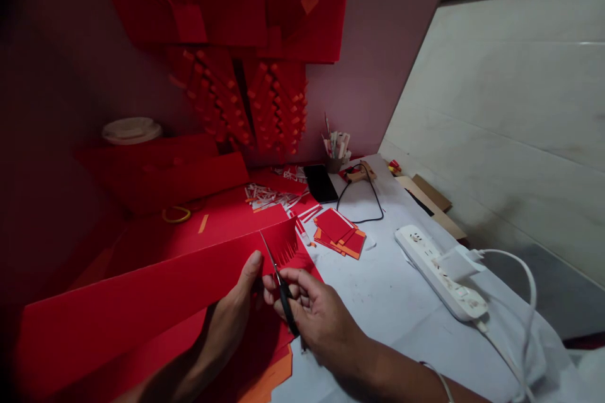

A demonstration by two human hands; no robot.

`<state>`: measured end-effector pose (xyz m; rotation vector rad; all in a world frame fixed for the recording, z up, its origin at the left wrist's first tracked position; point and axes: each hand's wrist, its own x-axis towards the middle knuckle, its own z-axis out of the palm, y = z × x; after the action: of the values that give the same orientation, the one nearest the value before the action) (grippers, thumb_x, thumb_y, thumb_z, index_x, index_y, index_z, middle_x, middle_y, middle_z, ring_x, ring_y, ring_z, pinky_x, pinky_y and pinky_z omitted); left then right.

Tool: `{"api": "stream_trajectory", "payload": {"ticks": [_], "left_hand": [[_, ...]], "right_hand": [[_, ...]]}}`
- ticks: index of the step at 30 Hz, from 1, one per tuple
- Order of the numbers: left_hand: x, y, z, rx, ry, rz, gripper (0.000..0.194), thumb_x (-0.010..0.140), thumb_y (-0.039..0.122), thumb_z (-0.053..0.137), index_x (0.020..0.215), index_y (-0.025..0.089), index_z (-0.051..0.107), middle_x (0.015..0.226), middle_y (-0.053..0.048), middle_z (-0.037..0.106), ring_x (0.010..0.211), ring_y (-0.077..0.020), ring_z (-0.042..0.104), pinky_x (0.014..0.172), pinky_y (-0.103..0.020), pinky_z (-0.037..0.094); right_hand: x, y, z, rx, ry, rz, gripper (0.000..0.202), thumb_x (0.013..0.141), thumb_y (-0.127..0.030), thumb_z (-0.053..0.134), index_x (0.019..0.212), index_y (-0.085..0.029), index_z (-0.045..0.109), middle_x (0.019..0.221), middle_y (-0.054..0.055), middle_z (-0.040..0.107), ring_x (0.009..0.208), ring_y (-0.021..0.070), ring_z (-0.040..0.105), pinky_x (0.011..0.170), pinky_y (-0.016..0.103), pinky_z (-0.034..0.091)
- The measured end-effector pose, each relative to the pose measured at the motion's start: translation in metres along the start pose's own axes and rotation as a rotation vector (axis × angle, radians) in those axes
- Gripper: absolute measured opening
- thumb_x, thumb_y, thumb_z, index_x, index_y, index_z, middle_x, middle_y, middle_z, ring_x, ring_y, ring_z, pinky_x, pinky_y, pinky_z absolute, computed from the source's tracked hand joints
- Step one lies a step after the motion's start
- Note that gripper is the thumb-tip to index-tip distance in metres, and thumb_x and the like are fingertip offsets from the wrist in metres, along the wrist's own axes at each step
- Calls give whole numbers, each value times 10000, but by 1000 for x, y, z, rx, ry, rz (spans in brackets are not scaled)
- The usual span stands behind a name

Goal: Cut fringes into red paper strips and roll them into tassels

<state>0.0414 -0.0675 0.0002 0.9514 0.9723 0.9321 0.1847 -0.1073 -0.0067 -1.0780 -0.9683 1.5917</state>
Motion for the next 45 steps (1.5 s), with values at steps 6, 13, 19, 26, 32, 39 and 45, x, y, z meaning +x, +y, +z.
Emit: {"api": "stream_trajectory", "payload": {"ticks": [6,13,19,26,32,39,45], "left_hand": [[3,-3,-2,82,125,33,521,875,554,532,462,244,603,476,-42,639,612,-258,644,741,-375,485],[2,-3,-8,111,158,45,444,826,541,603,470,275,628,552,-43,676,688,-286,652,726,-382,486],[4,-4,-4,97,159,36,482,839,544,582,443,270,605,508,-46,654,639,-277,652,733,-387,484],[3,-5,-4,89,104,-40,565,864,614,513,456,236,616,505,-58,657,560,-234,628,714,-346,495],[21,13,-20,48,377,2,277,750,435,694,597,205,688,484,-7,613,449,-145,512,522,-258,427],[45,34,-36,-119,505,151,225,644,373,753,601,197,621,479,30,560,454,-119,494,465,-220,416],[32,35,-27,-153,209,51,179,671,326,752,750,166,736,623,-33,705,644,-231,663,572,-304,528]], "right_hand": [[0,-1,1,-12,10,1,325,813,-383,782,1064,-207,675,789,-17,682,621,89,559,762,251,529],[1,-1,0,-21,11,-4,370,804,-410,780,1073,-201,636,880,28,724,684,113,593,752,261,528],[2,-2,0,-34,5,-2,380,795,-427,775,1068,-204,633,817,0,680,635,106,540,717,256,512],[1,-5,1,-98,0,19,358,821,-397,728,1086,-176,631,814,0,631,706,122,539,709,253,457],[2,-10,-3,-235,-38,59,315,792,-251,693,1096,-171,693,710,-40,535,600,107,477,571,232,392],[-4,-7,-19,-890,-54,-249,483,799,-40,591,1224,-252,683,978,51,676,871,212,621,800,329,496],[-6,3,-19,-1289,-155,-348,544,807,-41,600,1321,-221,599,1145,116,668,997,290,664,830,402,579]]}}
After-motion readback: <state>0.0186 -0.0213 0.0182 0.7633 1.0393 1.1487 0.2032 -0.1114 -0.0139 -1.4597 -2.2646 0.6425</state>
